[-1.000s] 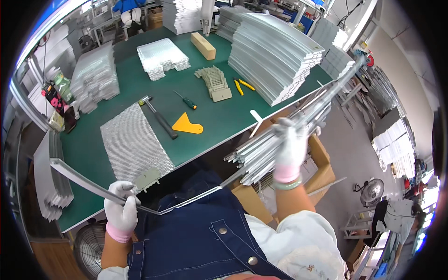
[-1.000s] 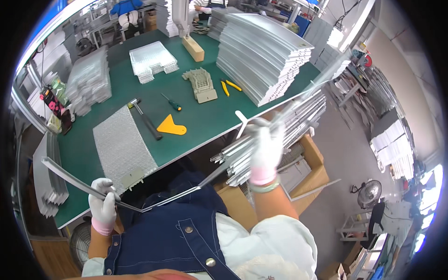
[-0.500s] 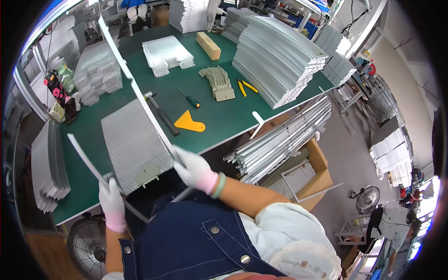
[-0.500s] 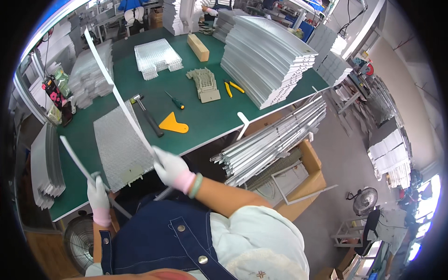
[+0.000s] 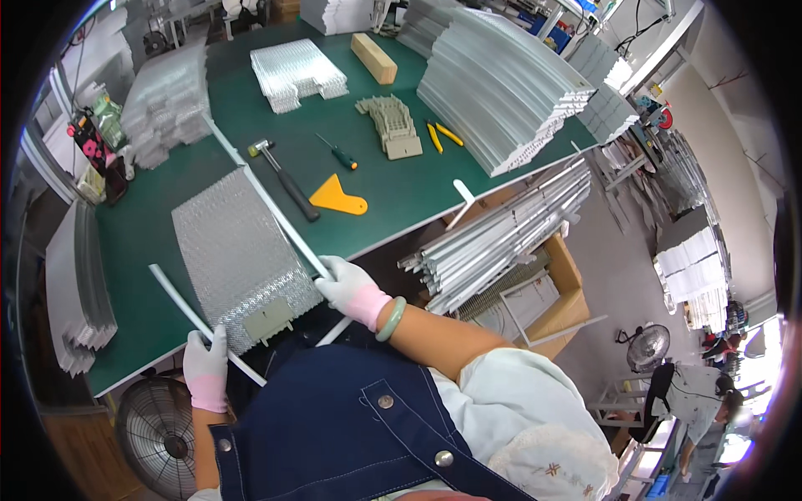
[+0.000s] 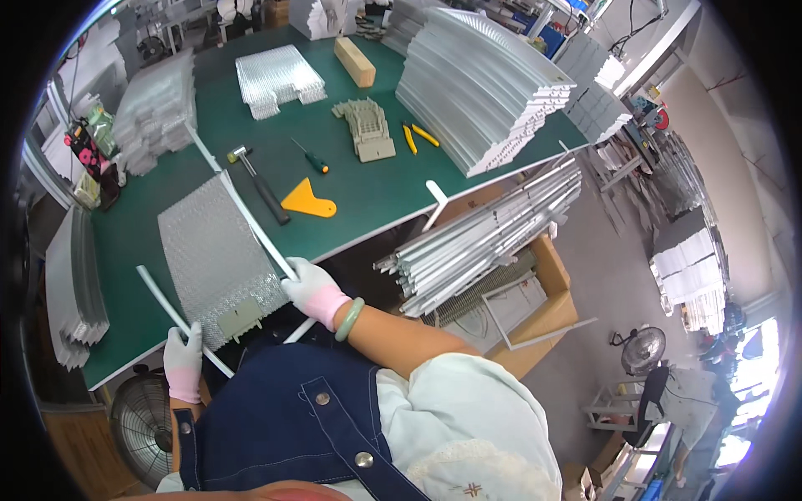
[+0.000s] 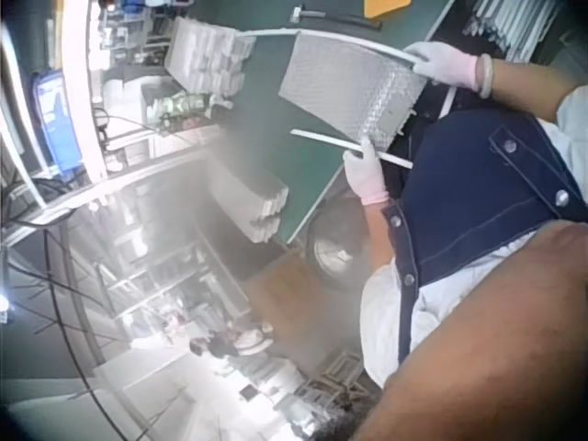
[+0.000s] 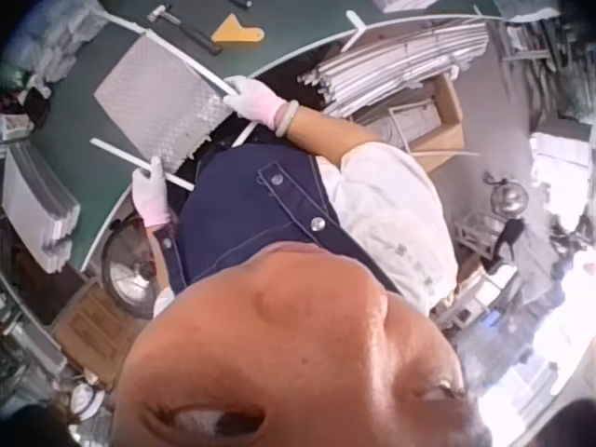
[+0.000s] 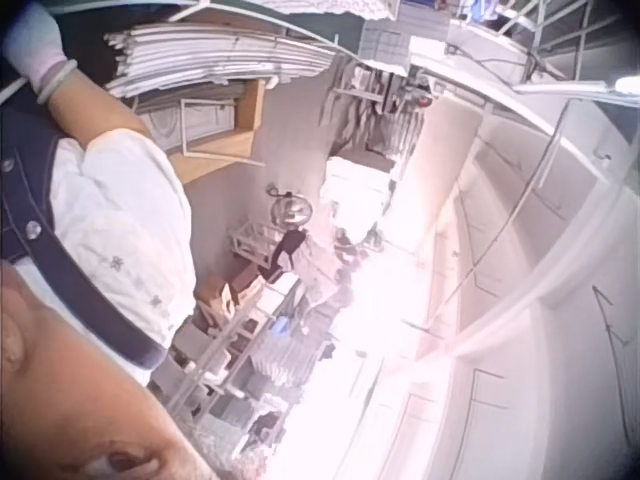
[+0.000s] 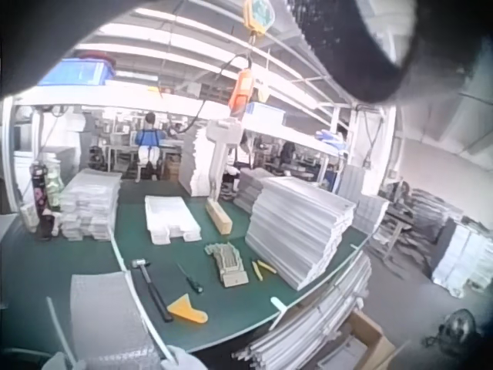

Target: The person assembles air filters by placing a plastic component onto a mesh sheet, then inserting white plastic frame pieces into the mesh edges. They use a handheld tool to secure the frame and a hammer to tap the assembly flat before stacking the finished unit.

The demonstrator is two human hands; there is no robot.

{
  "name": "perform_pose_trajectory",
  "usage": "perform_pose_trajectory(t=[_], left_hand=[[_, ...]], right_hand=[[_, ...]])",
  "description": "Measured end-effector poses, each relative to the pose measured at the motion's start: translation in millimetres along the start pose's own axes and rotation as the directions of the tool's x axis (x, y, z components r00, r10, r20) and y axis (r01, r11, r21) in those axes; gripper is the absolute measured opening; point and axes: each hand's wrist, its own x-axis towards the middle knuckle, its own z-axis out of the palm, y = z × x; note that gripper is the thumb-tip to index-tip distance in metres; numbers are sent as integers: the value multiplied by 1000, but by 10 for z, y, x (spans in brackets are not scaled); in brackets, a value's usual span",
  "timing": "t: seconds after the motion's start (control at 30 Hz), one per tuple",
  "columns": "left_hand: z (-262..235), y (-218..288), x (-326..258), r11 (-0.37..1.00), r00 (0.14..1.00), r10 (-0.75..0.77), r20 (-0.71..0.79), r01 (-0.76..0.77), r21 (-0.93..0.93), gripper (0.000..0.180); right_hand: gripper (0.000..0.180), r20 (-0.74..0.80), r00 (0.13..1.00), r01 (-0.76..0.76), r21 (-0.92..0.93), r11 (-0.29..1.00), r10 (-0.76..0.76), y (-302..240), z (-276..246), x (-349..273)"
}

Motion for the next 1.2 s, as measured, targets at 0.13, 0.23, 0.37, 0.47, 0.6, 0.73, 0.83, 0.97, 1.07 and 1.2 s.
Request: perform_pose_trajectory(t=[0.13,0.23,0.37,0.47,0.6,0.73,0.83,0.97,1.07,1.2], left_hand=[[209,-121,-12,926,998,-6,54,26,-377,40],[200,-206,-15,837,991,-90,102,130,-531,34],[175,-136,-108,642,972,-109,209,229,-731,29],[120,-256,-253,709,971,-133,197,232,-666,26],[67,-301,-352,446,920,-78,383,376,-812,23],[132,-385,-340,339,913,11,408,380,-861,24],[86,-300,-354,747,940,-96,327,285,-601,29],[83,-351,-412,713,941,-87,326,287,-639,28],[-53,-298,-450,746,917,-92,388,322,-584,31],[19,-441,-379,401,948,-100,302,316,-860,31]], right_hand=[[56,18,999,-29,164,986,27,-8,178,-42],[53,24,992,-119,460,880,122,-7,176,-22],[54,14,982,-170,495,852,188,13,182,-86],[52,56,973,-218,554,803,225,66,206,-139],[39,267,920,-384,481,788,286,61,100,-280],[25,209,931,-365,500,785,300,88,187,-352],[19,146,940,-334,591,735,310,79,307,-335],[15,221,938,-346,583,735,266,99,371,-264],[15,230,936,-352,586,729,267,75,406,-209],[17,279,938,-338,605,721,206,118,521,-73]])
